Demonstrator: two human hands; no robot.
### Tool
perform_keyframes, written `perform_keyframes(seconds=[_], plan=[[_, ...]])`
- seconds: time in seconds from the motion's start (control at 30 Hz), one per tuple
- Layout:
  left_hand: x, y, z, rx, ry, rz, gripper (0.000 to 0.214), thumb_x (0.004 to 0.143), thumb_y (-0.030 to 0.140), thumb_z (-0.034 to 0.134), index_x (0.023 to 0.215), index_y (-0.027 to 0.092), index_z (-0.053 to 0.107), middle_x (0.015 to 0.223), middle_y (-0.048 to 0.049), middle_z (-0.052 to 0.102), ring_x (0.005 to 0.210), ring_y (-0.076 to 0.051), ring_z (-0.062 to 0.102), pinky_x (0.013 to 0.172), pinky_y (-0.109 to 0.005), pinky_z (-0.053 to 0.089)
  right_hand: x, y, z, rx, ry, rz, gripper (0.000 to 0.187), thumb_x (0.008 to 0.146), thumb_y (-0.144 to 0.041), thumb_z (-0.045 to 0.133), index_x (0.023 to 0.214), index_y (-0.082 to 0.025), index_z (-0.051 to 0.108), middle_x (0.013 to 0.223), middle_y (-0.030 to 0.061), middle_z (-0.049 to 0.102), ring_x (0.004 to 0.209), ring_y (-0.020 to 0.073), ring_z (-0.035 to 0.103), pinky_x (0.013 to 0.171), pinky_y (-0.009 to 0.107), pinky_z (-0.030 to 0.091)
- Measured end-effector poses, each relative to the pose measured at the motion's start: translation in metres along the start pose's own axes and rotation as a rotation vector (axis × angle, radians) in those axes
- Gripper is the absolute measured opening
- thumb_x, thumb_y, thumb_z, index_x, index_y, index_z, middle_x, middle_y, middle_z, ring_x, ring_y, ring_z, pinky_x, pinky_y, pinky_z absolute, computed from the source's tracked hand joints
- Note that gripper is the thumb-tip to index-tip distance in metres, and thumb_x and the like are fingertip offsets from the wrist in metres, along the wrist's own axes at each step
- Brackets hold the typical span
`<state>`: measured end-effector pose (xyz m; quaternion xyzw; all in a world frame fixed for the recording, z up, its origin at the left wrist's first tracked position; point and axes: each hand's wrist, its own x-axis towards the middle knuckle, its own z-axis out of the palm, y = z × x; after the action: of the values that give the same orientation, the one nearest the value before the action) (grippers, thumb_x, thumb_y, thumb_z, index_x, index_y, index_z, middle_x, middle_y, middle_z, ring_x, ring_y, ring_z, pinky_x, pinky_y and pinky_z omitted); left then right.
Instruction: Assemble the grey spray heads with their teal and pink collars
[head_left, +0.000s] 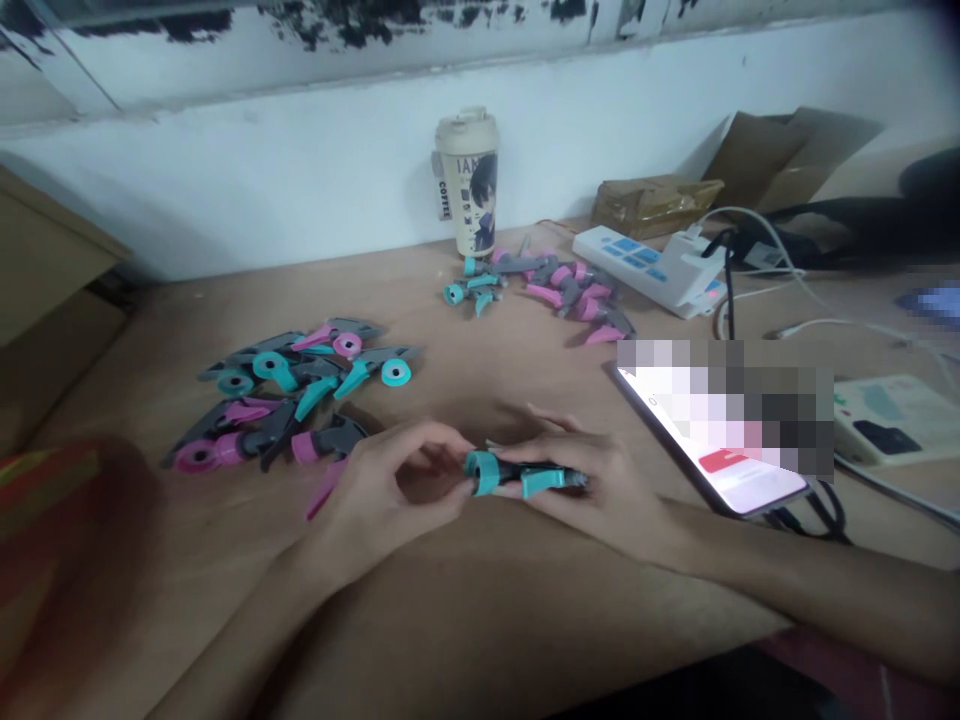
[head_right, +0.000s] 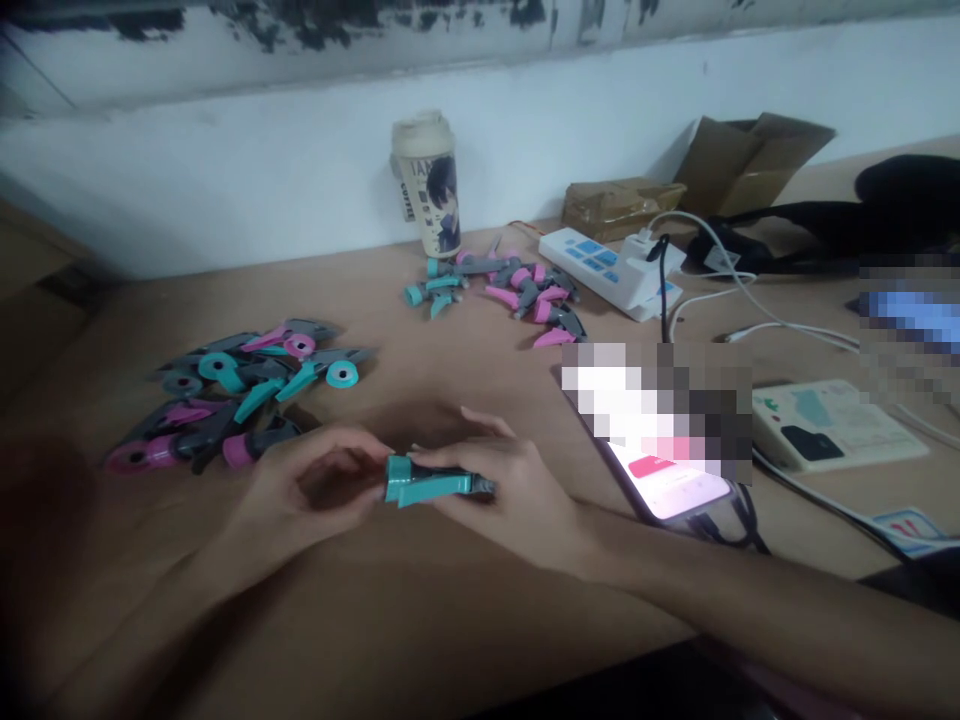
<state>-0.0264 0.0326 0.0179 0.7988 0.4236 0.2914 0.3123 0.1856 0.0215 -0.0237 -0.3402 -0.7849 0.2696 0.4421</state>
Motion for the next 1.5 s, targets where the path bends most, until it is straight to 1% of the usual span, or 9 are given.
perform_keyframes(seconds=[0.17,0.33,0.6,0.83,1.03,1.13,1.23,1.37,1.5], plan=[[-0.002,-0.001,-0.001,0.226,0.123,0.188,0.010,0.076,0.016,0.062,0.084,0.022,0.063,0.085,-0.0019,0.060,0.072,-0.013,0.058,0.060,-0.022,0.049,-0.001,0.001,0.004,0.023,0.071,0.058,0.025,0.076,-0.027,0.068,0.100,-0.026,0.066,0.093,-0.0019,0.073,0.086,0.0164,0.067,0.105,0.046,0.037],[-0.003,-0.004,0.000,0.258,0.087,0.247,0.014,0.078,0.014,0.061,0.087,0.023,0.066,0.084,-0.0014,0.060,0.070,-0.011,0.058,0.060,-0.021,0.048,-0.001,0.001,0.004,0.011,0.060,0.050,0.024,0.075,-0.029,0.069,0.098,-0.026,0.066,0.093,-0.0020,0.073,0.086,0.0164,0.068,0.103,0.045,0.039],[-0.001,0.000,0.005,0.132,0.000,0.162,0.012,0.079,0.011,0.056,0.082,0.020,0.062,0.081,-0.0009,0.056,0.069,-0.010,0.055,0.060,-0.020,0.046,-0.004,0.002,0.001,0.004,-0.031,-0.028,0.032,0.079,-0.025,0.065,0.110,-0.026,0.062,0.098,-0.0002,0.071,0.088,0.0153,0.067,0.106,0.045,0.034],[0.000,-0.003,0.009,-0.114,-0.064,-0.011,0.009,0.080,0.017,0.051,0.079,0.019,0.061,0.081,-0.0023,0.052,0.068,-0.012,0.055,0.058,-0.022,0.046,-0.004,-0.003,0.002,0.020,-0.029,-0.024,0.032,0.077,-0.029,0.067,0.108,-0.026,0.062,0.093,-0.0022,0.072,0.080,0.0128,0.067,0.107,0.042,0.034],[0.002,0.000,0.009,-0.200,-0.062,-0.086,0.010,0.081,0.019,0.051,0.076,0.019,0.060,0.077,-0.0026,0.053,0.068,-0.014,0.055,0.056,-0.023,0.046,-0.003,-0.002,0.001,0.039,-0.019,-0.007,0.035,0.077,-0.028,0.067,0.112,-0.028,0.061,0.095,-0.0023,0.072,0.081,0.0134,0.068,0.107,0.043,0.034],[0.002,0.003,0.009,-0.215,-0.035,-0.111,0.013,0.084,0.020,0.051,0.079,0.020,0.063,0.080,-0.0029,0.053,0.069,-0.013,0.054,0.055,-0.022,0.046,-0.003,0.003,0.000,0.084,-0.002,0.025,0.034,0.078,-0.023,0.066,0.111,-0.030,0.061,0.101,-0.0030,0.071,0.090,0.0146,0.067,0.108,0.044,0.033],[-0.001,0.005,0.010,-0.220,0.059,-0.088,0.013,0.084,0.020,0.053,0.084,0.022,0.066,0.083,-0.0030,0.055,0.069,-0.012,0.055,0.052,-0.021,0.045,-0.001,0.006,0.001,0.178,0.044,0.105,0.033,0.077,-0.019,0.066,0.108,-0.032,0.062,0.107,-0.0029,0.069,0.098,0.0164,0.065,0.107,0.045,0.034],[-0.008,0.007,0.011,-0.158,0.236,-0.013,0.013,0.083,0.018,0.054,0.085,0.023,0.066,0.082,-0.0023,0.055,0.068,-0.013,0.056,0.054,-0.023,0.047,0.001,0.005,0.003,0.238,0.077,0.164,0.032,0.073,-0.024,0.070,0.104,-0.030,0.064,0.107,-0.0008,0.069,0.099,0.0193,0.065,0.104,0.047,0.038],[-0.012,0.008,0.013,-0.046,0.288,0.084,0.013,0.079,0.012,0.056,0.085,0.021,0.063,0.084,-0.0019,0.053,0.070,-0.013,0.055,0.058,-0.025,0.049,0.001,0.001,0.004,0.262,0.100,0.154,0.032,0.071,-0.025,0.072,0.102,-0.029,0.065,0.105,-0.0002,0.070,0.097,0.0190,0.065,0.101,0.044,0.042]])
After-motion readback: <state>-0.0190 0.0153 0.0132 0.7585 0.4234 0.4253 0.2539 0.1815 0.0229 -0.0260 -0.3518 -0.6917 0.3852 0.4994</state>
